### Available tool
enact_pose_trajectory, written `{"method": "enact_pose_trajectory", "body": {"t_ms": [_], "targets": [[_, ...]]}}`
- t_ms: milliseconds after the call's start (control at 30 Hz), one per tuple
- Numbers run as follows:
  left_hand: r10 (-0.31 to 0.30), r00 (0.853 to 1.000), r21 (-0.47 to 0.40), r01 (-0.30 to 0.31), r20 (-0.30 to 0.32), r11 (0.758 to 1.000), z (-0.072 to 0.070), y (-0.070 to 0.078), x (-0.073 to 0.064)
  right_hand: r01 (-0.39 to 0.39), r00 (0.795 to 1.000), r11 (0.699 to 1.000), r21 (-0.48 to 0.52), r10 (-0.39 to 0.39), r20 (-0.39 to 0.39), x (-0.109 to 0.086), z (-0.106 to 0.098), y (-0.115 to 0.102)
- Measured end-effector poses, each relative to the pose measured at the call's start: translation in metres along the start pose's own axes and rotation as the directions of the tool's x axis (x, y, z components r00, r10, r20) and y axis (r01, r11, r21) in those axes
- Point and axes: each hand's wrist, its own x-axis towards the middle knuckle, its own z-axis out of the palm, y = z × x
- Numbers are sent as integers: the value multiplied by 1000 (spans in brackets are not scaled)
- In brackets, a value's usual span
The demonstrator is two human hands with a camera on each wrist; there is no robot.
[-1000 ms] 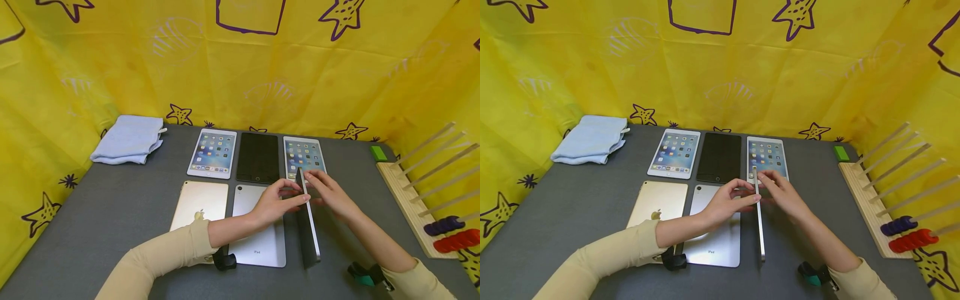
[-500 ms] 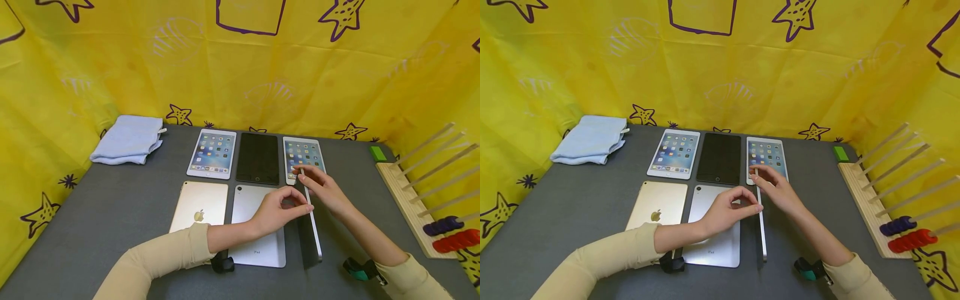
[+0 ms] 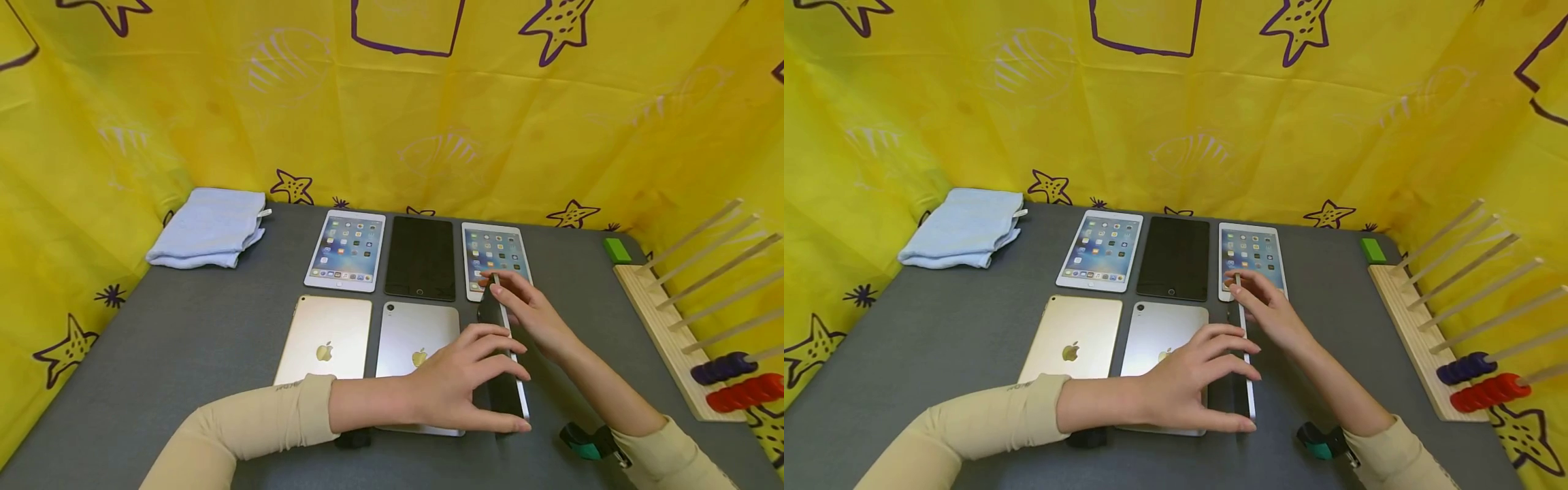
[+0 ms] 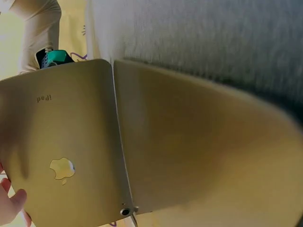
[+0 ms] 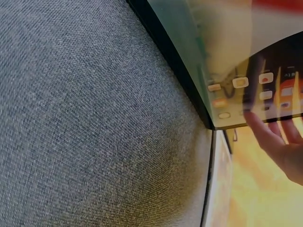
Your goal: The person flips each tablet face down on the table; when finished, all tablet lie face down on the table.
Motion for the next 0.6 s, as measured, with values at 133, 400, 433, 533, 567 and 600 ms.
{"method": "enact_pose_trajectory", "body": {"t_ms": [133,400,433,533,567,600], "targets": [[42,999,114,-40,-14,993,3,0,2,8,999,1000,16,-9,36,0,-1,1],[75,996,254,-84,45,964,10,1,4,-23,998,989,146,14,60,-4,-5,1],[79,995,261,-92,60,961,11,1,4,-23,998,988,155,13,67,-5,-6,1],[86,991,250,-110,107,962,14,1,3,-13,997,990,138,2,77,-7,-7,1],[84,989,232,-111,124,966,15,1,2,-8,997,992,125,-1,77,-7,-8,0],[78,987,211,-107,142,972,16,2,1,-4,997,995,104,-4,75,-8,-8,0]]}}
